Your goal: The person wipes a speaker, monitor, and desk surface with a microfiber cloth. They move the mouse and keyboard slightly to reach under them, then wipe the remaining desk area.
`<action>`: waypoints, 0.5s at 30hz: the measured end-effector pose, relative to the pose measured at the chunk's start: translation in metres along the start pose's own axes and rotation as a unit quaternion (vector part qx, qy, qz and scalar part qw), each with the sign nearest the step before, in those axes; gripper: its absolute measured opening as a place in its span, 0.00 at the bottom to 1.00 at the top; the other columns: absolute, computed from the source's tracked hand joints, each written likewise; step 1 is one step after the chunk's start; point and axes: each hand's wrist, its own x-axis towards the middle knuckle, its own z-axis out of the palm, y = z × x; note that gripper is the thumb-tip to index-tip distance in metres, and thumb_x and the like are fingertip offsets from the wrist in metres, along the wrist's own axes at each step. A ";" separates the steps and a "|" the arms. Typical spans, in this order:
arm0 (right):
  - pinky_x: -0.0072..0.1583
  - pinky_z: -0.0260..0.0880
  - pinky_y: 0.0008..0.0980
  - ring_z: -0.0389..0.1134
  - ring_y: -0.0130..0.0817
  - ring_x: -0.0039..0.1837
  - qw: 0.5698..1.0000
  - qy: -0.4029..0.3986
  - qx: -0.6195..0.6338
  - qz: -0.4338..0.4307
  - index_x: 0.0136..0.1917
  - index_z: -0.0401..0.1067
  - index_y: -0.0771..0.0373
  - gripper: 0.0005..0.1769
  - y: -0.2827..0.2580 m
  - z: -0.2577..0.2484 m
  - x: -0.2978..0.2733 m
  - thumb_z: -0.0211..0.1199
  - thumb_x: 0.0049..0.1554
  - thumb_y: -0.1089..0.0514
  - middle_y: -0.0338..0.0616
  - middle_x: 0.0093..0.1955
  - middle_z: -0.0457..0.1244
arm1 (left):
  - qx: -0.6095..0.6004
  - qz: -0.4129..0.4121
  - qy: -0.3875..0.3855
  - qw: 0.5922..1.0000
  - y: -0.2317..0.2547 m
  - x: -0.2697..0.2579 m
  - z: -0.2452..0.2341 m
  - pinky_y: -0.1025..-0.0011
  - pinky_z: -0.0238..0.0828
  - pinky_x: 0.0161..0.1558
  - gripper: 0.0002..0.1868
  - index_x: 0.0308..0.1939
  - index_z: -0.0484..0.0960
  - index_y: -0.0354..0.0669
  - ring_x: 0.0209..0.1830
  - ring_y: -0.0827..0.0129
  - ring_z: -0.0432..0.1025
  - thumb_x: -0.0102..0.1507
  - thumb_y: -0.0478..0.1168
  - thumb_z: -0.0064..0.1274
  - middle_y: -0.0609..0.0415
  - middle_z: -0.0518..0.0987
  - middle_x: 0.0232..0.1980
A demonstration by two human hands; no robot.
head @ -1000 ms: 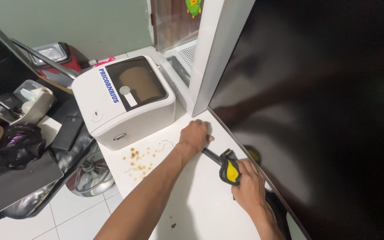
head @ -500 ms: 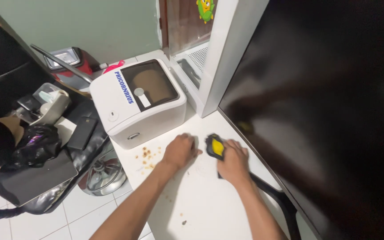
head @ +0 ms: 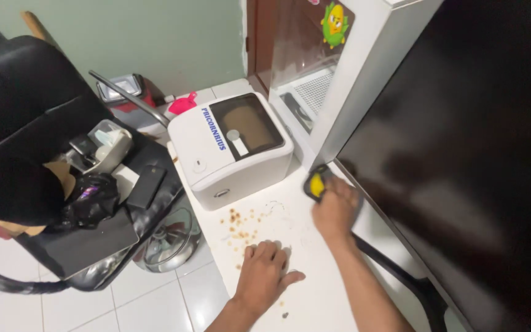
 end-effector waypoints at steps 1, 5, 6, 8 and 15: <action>0.66 0.60 0.57 0.65 0.59 0.64 1.000 -0.002 0.001 -0.001 0.56 0.75 0.71 0.30 -0.020 -0.001 -0.006 0.69 0.37 0.66 0.62 0.61 0.66 | 0.000 -0.003 0.000 1.000 -0.001 -0.004 -0.001 0.52 0.58 0.49 0.28 0.45 0.83 0.34 0.48 0.52 0.68 0.51 0.53 0.67 0.45 0.78 0.43; 0.71 0.57 0.52 0.63 0.55 0.70 0.980 -0.063 0.136 -0.132 0.55 0.76 0.68 0.26 -0.070 -0.005 -0.039 0.60 0.41 0.71 0.59 0.62 0.67 | -0.003 0.000 -0.038 0.999 -0.014 -0.022 0.010 0.54 0.58 0.53 0.19 0.44 0.83 0.40 0.50 0.56 0.69 0.60 0.51 0.61 0.50 0.78 0.44; 0.71 0.52 0.57 0.61 0.59 0.71 0.958 -0.055 0.192 -0.208 0.55 0.76 0.70 0.32 -0.077 -0.006 -0.053 0.59 0.33 0.72 0.64 0.64 0.66 | 0.003 0.021 -0.020 1.000 -0.020 -0.031 0.015 0.55 0.58 0.55 0.12 0.44 0.84 0.43 0.51 0.59 0.69 0.64 0.46 0.58 0.53 0.79 0.46; 0.72 0.55 0.54 0.63 0.57 0.71 0.941 -0.195 0.262 -0.092 0.59 0.76 0.68 0.32 -0.067 -0.023 -0.043 0.55 0.39 0.72 0.64 0.64 0.67 | -0.007 0.042 -0.040 0.998 -0.012 -0.038 -0.002 0.56 0.58 0.52 0.16 0.47 0.82 0.39 0.50 0.56 0.68 0.64 0.48 0.59 0.49 0.77 0.46; 0.74 0.54 0.51 0.56 0.63 0.73 0.988 -0.106 0.109 -0.004 0.68 0.66 0.75 0.33 -0.009 0.021 -0.034 0.58 0.48 0.71 0.70 0.71 0.58 | -0.002 0.112 -0.007 0.994 0.004 -0.048 -0.011 0.58 0.60 0.51 0.16 0.54 0.83 0.40 0.49 0.55 0.68 0.65 0.43 0.56 0.46 0.75 0.46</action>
